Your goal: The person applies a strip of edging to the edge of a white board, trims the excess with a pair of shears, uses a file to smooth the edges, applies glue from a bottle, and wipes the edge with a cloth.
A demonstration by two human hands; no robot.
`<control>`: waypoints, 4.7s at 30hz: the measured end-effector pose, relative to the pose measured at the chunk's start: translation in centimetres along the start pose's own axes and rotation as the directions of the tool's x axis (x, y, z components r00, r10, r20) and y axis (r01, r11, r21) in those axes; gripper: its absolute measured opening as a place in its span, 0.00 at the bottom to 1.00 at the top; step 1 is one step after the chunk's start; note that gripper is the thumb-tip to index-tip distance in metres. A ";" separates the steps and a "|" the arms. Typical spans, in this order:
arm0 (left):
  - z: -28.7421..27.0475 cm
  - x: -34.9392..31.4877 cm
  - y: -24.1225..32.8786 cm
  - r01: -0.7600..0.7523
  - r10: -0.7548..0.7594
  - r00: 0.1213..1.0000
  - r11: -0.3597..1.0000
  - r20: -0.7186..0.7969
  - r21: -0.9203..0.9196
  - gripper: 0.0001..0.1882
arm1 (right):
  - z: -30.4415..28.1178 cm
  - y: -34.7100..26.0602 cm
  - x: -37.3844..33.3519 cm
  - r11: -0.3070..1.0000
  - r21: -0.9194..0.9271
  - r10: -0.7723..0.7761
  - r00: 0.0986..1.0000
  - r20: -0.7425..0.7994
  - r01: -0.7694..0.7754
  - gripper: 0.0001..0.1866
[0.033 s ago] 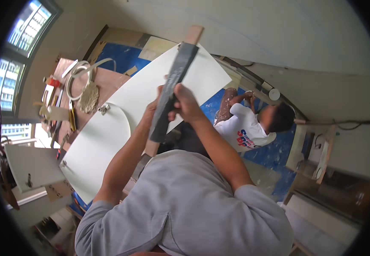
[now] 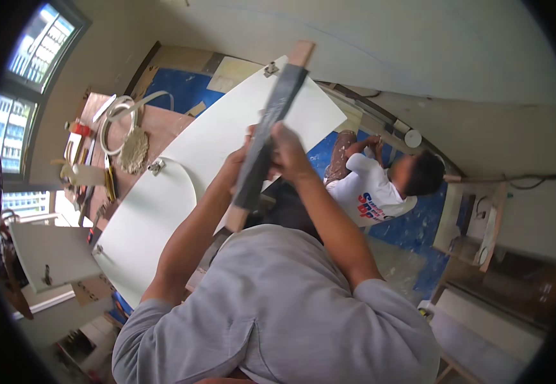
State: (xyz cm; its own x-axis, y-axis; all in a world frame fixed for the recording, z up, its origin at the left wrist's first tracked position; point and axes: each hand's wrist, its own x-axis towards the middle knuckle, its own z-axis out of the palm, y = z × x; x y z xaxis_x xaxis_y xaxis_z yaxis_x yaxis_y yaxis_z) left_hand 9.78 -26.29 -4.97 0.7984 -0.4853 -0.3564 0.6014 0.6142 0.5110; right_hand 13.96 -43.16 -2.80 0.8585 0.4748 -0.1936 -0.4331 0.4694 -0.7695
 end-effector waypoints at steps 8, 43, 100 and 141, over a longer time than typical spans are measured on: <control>-16.4 11.4 4.2 -0.037 0.654 0.744 0.249 -0.140 0.968 0.13 | -25.5 -7.8 -7.8 0.517 -0.829 -0.516 0.695 -0.500 -0.213 0.30; -20.6 24.6 8.5 0.758 0.790 0.425 -0.043 -0.443 0.651 0.32 | -40.2 -5.9 22.5 0.761 -0.639 0.138 0.990 -0.010 -0.113 0.30; -17.7 25.0 8.1 0.740 0.821 0.376 0.014 -0.430 0.673 0.24 | -33.9 -6.3 41.3 0.607 -0.791 0.145 0.989 0.017 -0.076 0.28; -17.1 25.6 8.9 0.752 0.820 0.396 -0.031 -0.414 0.658 0.26 | -33.3 -5.8 37.4 0.537 -0.843 0.140 0.988 0.058 -0.027 0.23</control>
State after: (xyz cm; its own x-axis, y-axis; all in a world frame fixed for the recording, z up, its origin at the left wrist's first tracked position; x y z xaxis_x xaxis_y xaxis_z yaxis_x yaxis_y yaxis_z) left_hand 36.03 -22.59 -22.94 0.8213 0.5686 -0.0462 0.5626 -0.7939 0.2308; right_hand 57.75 -52.90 -25.91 0.7720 0.5781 -0.2643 -0.0244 -0.3884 -0.9211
